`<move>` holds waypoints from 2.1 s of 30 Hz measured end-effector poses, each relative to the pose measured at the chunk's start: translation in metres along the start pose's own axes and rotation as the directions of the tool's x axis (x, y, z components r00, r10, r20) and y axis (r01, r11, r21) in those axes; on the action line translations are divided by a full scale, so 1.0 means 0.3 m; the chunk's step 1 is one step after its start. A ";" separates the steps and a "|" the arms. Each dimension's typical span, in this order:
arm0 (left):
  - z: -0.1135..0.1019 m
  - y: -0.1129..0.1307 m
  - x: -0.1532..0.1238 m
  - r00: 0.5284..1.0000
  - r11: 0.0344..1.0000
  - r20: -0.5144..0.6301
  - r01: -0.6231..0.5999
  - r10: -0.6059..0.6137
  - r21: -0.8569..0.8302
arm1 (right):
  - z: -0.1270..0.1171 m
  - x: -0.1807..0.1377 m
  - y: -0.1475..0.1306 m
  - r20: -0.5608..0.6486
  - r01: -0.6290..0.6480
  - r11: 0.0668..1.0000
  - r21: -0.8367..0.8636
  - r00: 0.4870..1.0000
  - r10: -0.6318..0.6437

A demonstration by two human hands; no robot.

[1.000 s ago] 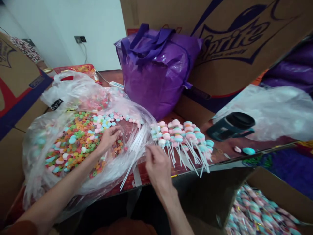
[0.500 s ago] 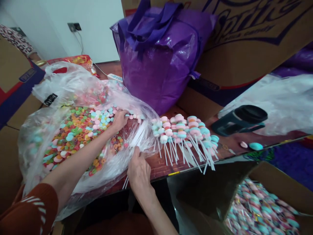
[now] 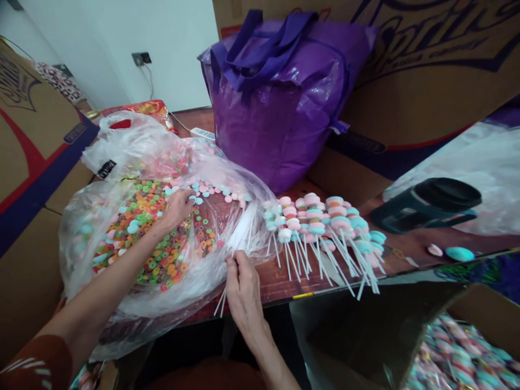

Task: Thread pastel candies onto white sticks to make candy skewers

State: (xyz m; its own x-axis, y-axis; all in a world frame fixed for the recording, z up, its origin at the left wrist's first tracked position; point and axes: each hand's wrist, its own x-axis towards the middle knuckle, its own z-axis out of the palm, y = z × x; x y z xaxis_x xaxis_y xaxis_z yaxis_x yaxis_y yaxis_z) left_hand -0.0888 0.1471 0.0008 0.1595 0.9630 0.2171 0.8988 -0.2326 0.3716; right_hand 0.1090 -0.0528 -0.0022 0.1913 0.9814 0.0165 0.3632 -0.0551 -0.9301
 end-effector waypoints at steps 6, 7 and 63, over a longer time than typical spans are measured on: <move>0.066 0.040 0.034 0.987 0.998 0.158 0.020 -0.030 0.067 | 0.055 -0.003 -0.017 0.092 0.056 0.998 0.021 0.994 -0.058; 0.066 0.045 0.039 0.983 0.997 0.184 0.012 -0.026 0.072 | 0.058 0.000 -0.015 0.098 0.055 0.998 0.027 0.994 -0.057; 0.068 0.128 -0.186 0.971 0.557 0.240 0.199 0.000 -0.806 | 0.066 0.126 0.054 0.070 0.042 0.993 0.113 0.996 -0.050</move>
State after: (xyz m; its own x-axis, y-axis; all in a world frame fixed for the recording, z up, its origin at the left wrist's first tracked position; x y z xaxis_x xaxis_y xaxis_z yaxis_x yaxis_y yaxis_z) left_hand -0.0549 0.0873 -0.0154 0.2532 0.9674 -0.0055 0.2031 -0.0476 0.9780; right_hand 0.1041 -0.0129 -0.0239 0.1082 0.9934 0.0369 0.2651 0.0070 -0.9642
